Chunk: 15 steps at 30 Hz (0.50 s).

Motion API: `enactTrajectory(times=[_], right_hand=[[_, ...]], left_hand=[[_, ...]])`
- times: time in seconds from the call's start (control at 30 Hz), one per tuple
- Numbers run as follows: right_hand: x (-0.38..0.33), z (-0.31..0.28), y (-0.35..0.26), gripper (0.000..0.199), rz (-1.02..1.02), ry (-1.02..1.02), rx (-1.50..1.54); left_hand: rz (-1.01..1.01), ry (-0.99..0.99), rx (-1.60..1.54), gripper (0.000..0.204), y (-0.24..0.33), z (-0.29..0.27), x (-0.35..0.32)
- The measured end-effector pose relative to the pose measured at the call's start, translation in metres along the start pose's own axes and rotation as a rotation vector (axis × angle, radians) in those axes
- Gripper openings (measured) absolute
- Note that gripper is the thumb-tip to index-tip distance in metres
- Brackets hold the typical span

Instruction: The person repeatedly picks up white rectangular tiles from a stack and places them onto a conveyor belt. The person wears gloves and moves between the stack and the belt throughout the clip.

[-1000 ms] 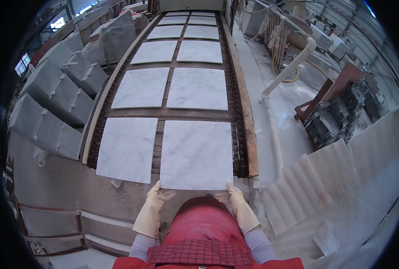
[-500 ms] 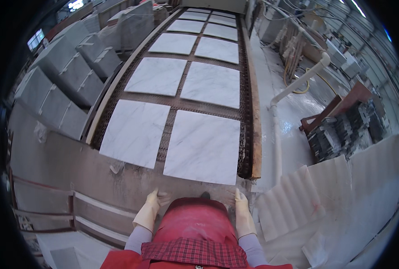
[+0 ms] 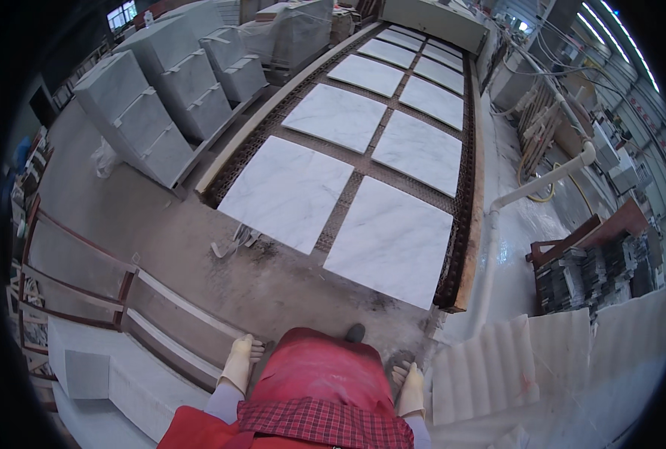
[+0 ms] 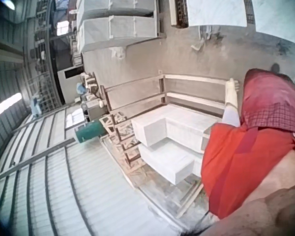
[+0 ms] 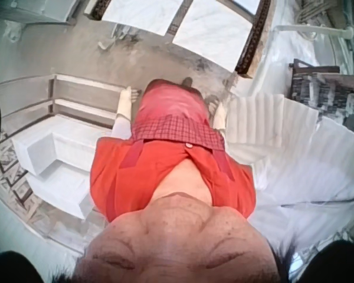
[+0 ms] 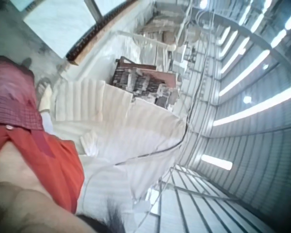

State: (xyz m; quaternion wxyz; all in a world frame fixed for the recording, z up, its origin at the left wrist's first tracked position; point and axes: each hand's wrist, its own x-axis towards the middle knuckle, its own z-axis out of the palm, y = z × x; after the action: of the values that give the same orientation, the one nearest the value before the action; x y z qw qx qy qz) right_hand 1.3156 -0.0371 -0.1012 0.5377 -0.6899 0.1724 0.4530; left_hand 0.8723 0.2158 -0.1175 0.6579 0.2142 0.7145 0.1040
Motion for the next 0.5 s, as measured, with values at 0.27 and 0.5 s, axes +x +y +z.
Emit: enactTrajectory(times=[0.27, 0.5], right_hand=[[0.032, 0.094, -0.039, 0.039, -0.211, -0.343, -0.597], [-0.084, 0.238, -0.113, 0.043, -0.502, -0.857, -1.206]], left_hand=[[0.099, 0.039, -0.245, 0.041, -0.038, -0.009, -0.028], [0.147, 0.193, -0.471, 0.047, -0.140, -0.042, -0.063]])
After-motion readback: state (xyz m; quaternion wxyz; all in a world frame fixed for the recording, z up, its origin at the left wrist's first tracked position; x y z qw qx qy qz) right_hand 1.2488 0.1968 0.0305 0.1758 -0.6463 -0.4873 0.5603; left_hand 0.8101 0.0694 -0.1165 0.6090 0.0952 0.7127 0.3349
